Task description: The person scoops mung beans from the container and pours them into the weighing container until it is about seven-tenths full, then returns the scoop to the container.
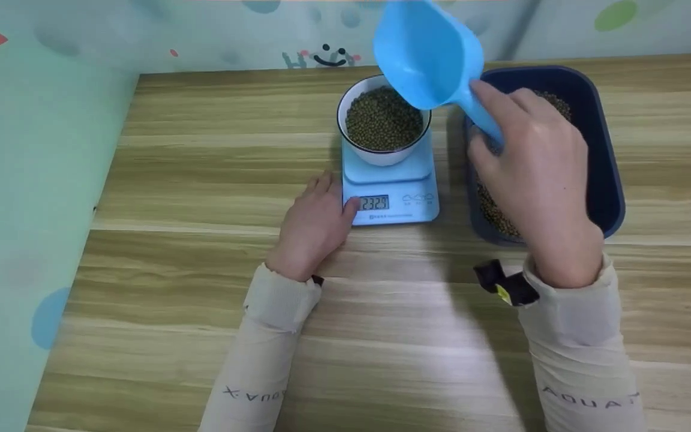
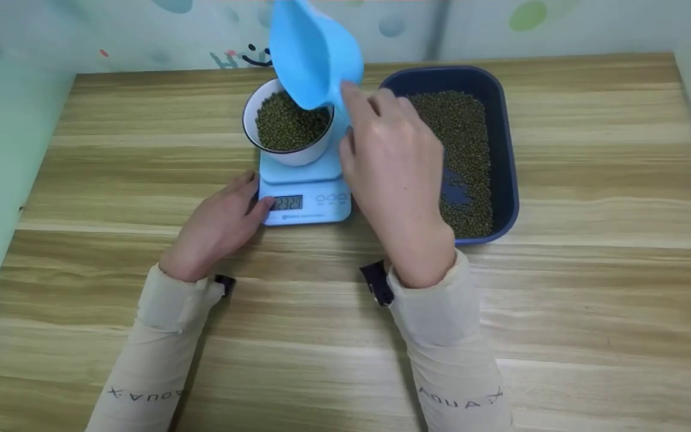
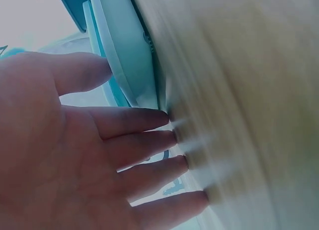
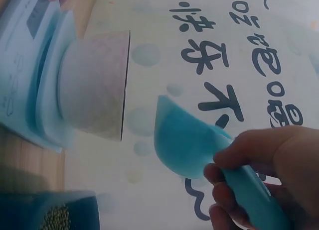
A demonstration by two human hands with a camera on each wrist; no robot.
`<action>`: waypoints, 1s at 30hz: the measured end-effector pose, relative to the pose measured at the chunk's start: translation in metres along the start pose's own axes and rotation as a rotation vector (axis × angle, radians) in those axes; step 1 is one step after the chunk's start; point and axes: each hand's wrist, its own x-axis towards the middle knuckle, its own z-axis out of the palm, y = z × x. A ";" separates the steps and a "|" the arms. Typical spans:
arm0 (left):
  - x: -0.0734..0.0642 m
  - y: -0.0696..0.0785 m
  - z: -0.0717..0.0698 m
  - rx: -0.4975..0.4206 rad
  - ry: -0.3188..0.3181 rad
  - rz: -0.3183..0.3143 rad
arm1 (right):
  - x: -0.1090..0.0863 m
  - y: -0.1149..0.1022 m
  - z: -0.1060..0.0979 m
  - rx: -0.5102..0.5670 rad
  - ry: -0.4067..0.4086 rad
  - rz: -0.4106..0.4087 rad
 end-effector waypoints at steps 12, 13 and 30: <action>-0.008 -0.002 0.003 -0.007 0.005 -0.015 | -0.047 0.046 -0.033 -0.149 -0.211 0.216; -0.008 -0.002 0.003 -0.003 0.005 -0.018 | -0.051 0.050 -0.034 -0.162 -0.209 0.203; 0.004 0.001 0.012 0.009 -0.011 0.000 | -0.072 0.070 -0.031 -0.228 -0.354 0.086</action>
